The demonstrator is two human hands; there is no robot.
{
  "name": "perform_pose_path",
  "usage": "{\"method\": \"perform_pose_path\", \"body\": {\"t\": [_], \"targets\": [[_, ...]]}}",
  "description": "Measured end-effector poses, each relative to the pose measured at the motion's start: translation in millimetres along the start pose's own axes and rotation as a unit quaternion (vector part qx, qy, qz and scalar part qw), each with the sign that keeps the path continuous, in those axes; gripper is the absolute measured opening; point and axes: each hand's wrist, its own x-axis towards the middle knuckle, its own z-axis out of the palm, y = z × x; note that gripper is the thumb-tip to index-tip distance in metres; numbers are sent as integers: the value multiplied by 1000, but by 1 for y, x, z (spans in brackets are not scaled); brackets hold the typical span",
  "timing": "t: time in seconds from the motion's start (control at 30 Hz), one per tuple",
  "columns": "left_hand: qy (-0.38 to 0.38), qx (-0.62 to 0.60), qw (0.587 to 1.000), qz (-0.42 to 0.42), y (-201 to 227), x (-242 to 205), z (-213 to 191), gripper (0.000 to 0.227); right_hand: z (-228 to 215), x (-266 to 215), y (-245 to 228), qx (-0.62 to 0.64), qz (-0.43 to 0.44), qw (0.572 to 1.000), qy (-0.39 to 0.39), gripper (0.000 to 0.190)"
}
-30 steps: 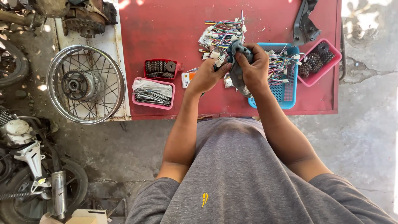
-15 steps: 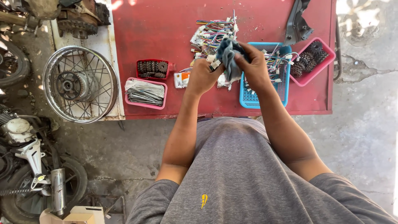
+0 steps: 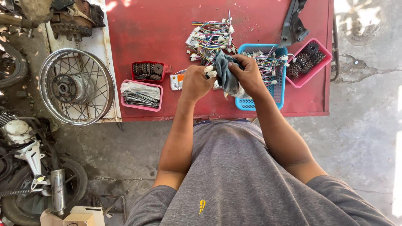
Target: The person stands at a red workbench and uses a dark cloth to wipe and clean various electrical wires and connectors. They pick up individual wire bundles from a pile, wipe them thoroughly, and place them into a blue basket. The person repeats this process for multiple wire bundles throughout the video.
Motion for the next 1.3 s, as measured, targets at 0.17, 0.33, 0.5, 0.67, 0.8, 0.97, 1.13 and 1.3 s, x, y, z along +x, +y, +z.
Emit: {"method": "perform_pose_path", "body": {"t": [0.17,0.33,0.5,0.67,0.8,0.97,1.13,1.3], "targets": [[4,-24,999,34,-8,3,-16,29,24,9,13,-8,3,998,63,10],[8,-23,999,31,-19,4,-42,32,51,23,34,45,53,987,146,21],[42,-28,998,-22,-48,4,-67,38,84,29,18,53,55,986,146,14],[35,20,999,-9,-71,-2,-69,37,102,30,22,-24,60,994,90,10],[21,60,997,-41,-72,0,-77,42,116,27,20,-65,60,991,96,6],[1,72,996,-44,-81,3,-75,40,123,24,26,-80,63,987,126,12],[-45,62,994,-73,-93,9,-72,41,127,25,30,-44,71,985,152,16],[-68,62,991,-100,-102,15,-66,44,133,27,26,-10,75,984,160,13]]}}
